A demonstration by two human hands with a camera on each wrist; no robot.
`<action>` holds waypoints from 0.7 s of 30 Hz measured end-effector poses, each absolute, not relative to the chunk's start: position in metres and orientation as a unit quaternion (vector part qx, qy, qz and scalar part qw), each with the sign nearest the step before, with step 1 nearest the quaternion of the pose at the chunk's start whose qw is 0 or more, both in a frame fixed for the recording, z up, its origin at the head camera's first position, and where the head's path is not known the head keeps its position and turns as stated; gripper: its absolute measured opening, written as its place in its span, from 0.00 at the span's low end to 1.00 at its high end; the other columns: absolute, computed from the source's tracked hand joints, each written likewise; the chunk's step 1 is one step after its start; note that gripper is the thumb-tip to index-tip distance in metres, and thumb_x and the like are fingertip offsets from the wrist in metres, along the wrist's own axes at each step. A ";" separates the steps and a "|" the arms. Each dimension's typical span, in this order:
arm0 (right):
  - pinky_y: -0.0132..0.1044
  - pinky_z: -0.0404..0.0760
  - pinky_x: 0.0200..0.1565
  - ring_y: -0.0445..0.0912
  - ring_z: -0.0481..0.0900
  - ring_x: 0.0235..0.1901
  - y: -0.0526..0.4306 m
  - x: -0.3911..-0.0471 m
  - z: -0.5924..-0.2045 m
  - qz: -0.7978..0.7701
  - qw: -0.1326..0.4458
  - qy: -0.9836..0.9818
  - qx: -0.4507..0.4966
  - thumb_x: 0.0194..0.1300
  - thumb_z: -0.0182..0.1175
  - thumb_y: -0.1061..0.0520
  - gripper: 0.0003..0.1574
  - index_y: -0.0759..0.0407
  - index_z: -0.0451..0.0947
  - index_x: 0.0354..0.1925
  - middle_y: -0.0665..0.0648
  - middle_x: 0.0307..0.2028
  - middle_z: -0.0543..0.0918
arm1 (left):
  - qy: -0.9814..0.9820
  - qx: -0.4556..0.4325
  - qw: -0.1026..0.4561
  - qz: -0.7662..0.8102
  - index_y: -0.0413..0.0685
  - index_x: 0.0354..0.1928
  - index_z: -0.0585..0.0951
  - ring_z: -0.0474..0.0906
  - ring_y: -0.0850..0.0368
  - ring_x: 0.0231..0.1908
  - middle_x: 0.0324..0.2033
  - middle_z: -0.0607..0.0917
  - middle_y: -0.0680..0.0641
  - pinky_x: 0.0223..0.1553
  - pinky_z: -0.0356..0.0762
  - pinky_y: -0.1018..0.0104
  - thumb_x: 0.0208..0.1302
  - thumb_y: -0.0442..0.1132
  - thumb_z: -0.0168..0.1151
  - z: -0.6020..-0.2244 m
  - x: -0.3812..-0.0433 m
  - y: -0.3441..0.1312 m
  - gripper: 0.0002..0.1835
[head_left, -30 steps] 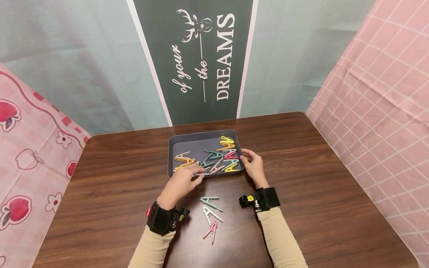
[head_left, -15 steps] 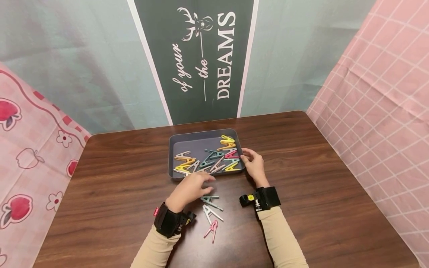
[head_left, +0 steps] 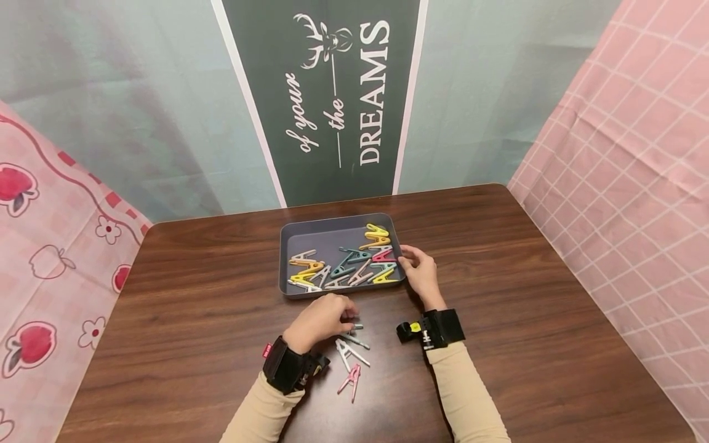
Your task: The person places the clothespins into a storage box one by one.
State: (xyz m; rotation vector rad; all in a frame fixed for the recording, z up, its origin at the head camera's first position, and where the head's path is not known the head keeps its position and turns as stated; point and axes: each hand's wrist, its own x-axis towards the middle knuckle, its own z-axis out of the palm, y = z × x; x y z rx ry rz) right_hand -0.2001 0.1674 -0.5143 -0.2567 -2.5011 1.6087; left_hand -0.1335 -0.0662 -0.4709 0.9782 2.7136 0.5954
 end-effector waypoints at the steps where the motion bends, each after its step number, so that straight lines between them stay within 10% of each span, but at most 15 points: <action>1: 0.24 0.75 0.39 0.59 0.83 0.50 0.167 -0.200 -0.514 0.538 0.077 -0.835 -0.087 0.65 0.58 0.64 0.20 0.62 0.78 0.56 0.69 0.50 0.84 | 0.917 0.331 0.096 0.199 0.47 0.38 0.86 0.83 0.61 0.35 0.33 0.89 0.52 0.39 0.80 0.67 0.55 0.38 0.69 -0.472 -0.134 -0.066 0.08; 21: 0.27 0.76 0.41 0.58 0.83 0.50 0.168 -0.200 -0.515 0.537 0.071 -0.837 -0.084 0.66 0.58 0.63 0.20 0.61 0.78 0.56 0.69 0.51 0.83 | 0.929 0.318 0.056 0.183 0.47 0.32 0.87 0.83 0.58 0.32 0.31 0.89 0.51 0.36 0.80 0.64 0.57 0.34 0.65 -0.481 -0.137 -0.064 0.04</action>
